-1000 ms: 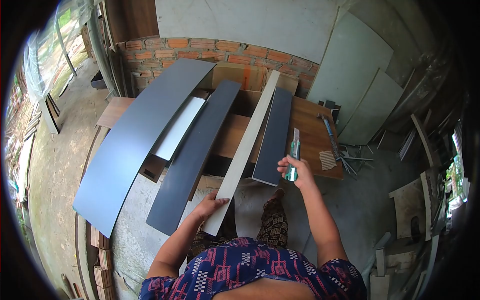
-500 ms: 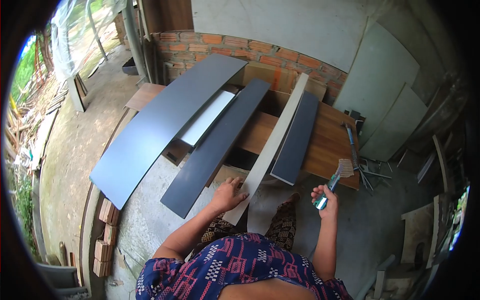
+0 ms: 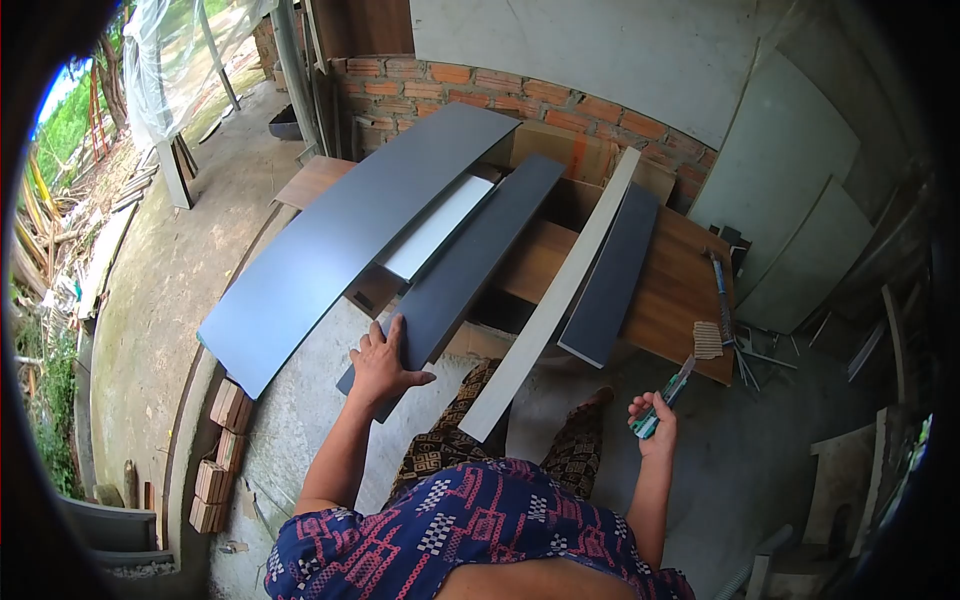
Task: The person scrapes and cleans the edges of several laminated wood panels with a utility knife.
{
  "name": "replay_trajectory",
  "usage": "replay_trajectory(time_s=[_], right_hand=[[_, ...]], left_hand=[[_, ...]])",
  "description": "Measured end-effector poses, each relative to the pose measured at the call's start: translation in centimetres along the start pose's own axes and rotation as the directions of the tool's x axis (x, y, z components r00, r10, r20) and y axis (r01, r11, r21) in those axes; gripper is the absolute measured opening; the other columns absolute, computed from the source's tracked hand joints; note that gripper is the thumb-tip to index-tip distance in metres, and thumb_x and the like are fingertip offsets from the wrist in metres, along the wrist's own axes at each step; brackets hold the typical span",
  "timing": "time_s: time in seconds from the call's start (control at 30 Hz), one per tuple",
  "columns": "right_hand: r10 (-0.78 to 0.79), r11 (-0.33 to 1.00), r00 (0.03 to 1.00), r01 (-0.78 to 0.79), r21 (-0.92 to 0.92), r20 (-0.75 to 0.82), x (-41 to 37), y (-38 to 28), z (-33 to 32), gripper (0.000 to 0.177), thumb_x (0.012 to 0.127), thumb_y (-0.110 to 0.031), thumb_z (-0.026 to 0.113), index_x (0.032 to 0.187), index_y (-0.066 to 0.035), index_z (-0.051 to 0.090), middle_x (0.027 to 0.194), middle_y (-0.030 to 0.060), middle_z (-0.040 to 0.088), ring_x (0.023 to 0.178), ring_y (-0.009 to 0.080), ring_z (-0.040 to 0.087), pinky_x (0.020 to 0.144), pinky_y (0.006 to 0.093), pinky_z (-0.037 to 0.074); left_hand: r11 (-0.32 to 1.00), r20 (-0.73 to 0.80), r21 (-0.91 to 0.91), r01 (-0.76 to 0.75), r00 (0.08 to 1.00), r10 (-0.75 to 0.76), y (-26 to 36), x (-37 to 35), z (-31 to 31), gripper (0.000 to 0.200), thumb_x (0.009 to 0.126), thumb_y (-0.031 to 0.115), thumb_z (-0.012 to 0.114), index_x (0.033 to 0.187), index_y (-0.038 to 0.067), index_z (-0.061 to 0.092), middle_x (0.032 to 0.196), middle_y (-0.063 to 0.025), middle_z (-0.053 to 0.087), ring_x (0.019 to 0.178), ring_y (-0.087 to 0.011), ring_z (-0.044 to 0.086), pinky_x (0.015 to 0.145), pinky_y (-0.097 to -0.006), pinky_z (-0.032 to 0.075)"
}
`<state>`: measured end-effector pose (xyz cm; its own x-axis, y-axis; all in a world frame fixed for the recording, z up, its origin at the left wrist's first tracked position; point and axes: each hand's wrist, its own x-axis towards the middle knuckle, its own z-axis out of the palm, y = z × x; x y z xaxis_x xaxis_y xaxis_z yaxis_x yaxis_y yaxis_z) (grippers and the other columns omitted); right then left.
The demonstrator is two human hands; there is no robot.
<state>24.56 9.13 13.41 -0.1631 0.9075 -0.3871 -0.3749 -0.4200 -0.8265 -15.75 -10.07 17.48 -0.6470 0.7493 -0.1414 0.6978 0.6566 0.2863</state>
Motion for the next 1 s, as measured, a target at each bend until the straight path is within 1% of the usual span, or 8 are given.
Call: replay_trajectory(time_s=[0.03, 0.2, 0.37, 0.47, 0.63, 0.73, 0.83, 1.0], right_hand=[[0.000, 1.000, 1.000, 0.000, -0.010, 0.001, 0.0, 0.1, 0.3, 0.019, 0.084, -0.023, 0.061, 0.089, -0.004, 0.058, 0.078, 0.0091, 0.062, 0.064, 0.0210, 0.063, 0.053, 0.0330, 0.049], [-0.043, 0.992, 0.999, 0.043, -0.117, 0.004, -0.7, 0.5, 2.6, 0.019, 0.083, -0.018, 0.063, 0.089, -0.001, 0.058, 0.077, 0.0111, 0.062, 0.061, 0.0197, 0.063, 0.049, 0.0305, 0.049], [-0.013, 0.980, 0.992, 0.037, -0.195, 0.127, -1.6, 1.1, 6.4, 0.019, 0.082, -0.016, 0.064, 0.090, -0.001, 0.058, 0.078, 0.0104, 0.063, 0.059, 0.0179, 0.062, 0.049, 0.0276, 0.048], [0.078, 0.965, 0.968, -0.014, -0.261, 0.237, -1.9, 2.1, 9.3, 0.018, 0.082, -0.016, 0.065, 0.091, -0.001, 0.058, 0.079, 0.0099, 0.063, 0.060, 0.0170, 0.062, 0.050, 0.0272, 0.049], [0.312, 0.929, 0.844, -0.174, -0.326, 0.437, -2.3, 5.1, 14.0, 0.020, 0.083, -0.018, 0.064, 0.094, -0.002, 0.058, 0.087, 0.0091, 0.063, 0.071, 0.0176, 0.064, 0.055, 0.0283, 0.051], [0.378, 0.913, 0.762, -0.214, -0.348, 0.525, -2.6, 7.0, 16.9, 0.021, 0.083, -0.018, 0.064, 0.097, -0.003, 0.059, 0.093, 0.0078, 0.062, 0.082, 0.0169, 0.062, 0.062, 0.0293, 0.051], [0.370, 0.915, 0.702, -0.162, -0.369, 0.608, -1.7, 9.2, 19.3, 0.026, 0.084, -0.018, 0.062, 0.103, 0.000, 0.059, 0.102, 0.0098, 0.059, 0.099, 0.0225, 0.058, 0.073, 0.0354, 0.051], [0.400, 0.916, 0.633, -0.271, -0.295, 0.663, 1.0, 10.9, 22.7, 0.020, 0.085, -0.017, 0.062, 0.100, -0.004, 0.061, 0.096, 0.0054, 0.057, 0.086, 0.0171, 0.056, 0.072, 0.0348, 0.051]], left_hand=[[0.999, -0.012, 0.042, -0.015, 1.000, 0.016, 0.1, -0.3, 0.1, 0.104, 0.054, 0.044, 0.078, 0.139, 0.013, 0.029, 0.127, -0.0256, 0.038, 0.116, -0.0390, 0.042, 0.093, -0.0529, 0.033], [0.998, -0.041, -0.031, -0.050, 0.998, 0.048, 0.1, -0.8, 0.4, 0.098, 0.053, 0.034, 0.075, 0.138, 0.014, 0.030, 0.121, -0.0248, 0.040, 0.111, -0.0391, 0.043, 0.092, -0.0512, 0.034], [0.996, -0.027, -0.069, -0.052, 0.998, 0.050, 0.9, -1.7, 0.4, 0.094, 0.053, 0.031, 0.073, 0.136, 0.014, 0.032, 0.119, -0.0245, 0.040, 0.113, -0.0390, 0.040, 0.092, -0.0501, 0.034], [0.997, -0.043, -0.045, -0.061, 0.997, 0.059, 1.3, -2.6, 0.5, 0.092, 0.053, 0.032, 0.073, 0.135, 0.014, 0.034, 0.120, -0.0251, 0.039, 0.115, -0.0390, 0.036, 0.091, -0.0496, 0.034], [0.995, -0.055, -0.043, -0.085, 0.995, 0.083, 1.2, -4.6, 0.8, 0.089, 0.054, 0.034, 0.074, 0.134, 0.016, 0.036, 0.122, -0.0258, 0.037, 0.113, -0.0390, 0.036, 0.091, -0.0489, 0.033], [0.994, -0.049, -0.064, -0.094, 0.995, 0.091, 1.0, -5.9, 0.8, 0.088, 0.056, 0.035, 0.073, 0.134, 0.016, 0.036, 0.125, -0.0271, 0.037, 0.114, -0.0402, 0.036, 0.093, -0.0487, 0.032], [0.993, -0.062, -0.081, -0.091, 0.994, 0.086, 0.5, -6.4, 1.0, 0.090, 0.057, 0.039, 0.074, 0.135, 0.016, 0.035, 0.129, -0.0283, 0.036, 0.118, -0.0409, 0.035, 0.094, -0.0480, 0.030], [0.984, -0.045, -0.163, -0.073, 0.997, 0.066, -1.5, -6.9, 0.4, 0.098, 0.060, 0.054, 0.074, 0.138, 0.016, 0.031, 0.134, -0.0254, 0.035, 0.126, -0.0380, 0.031, 0.097, -0.0498, 0.027]])
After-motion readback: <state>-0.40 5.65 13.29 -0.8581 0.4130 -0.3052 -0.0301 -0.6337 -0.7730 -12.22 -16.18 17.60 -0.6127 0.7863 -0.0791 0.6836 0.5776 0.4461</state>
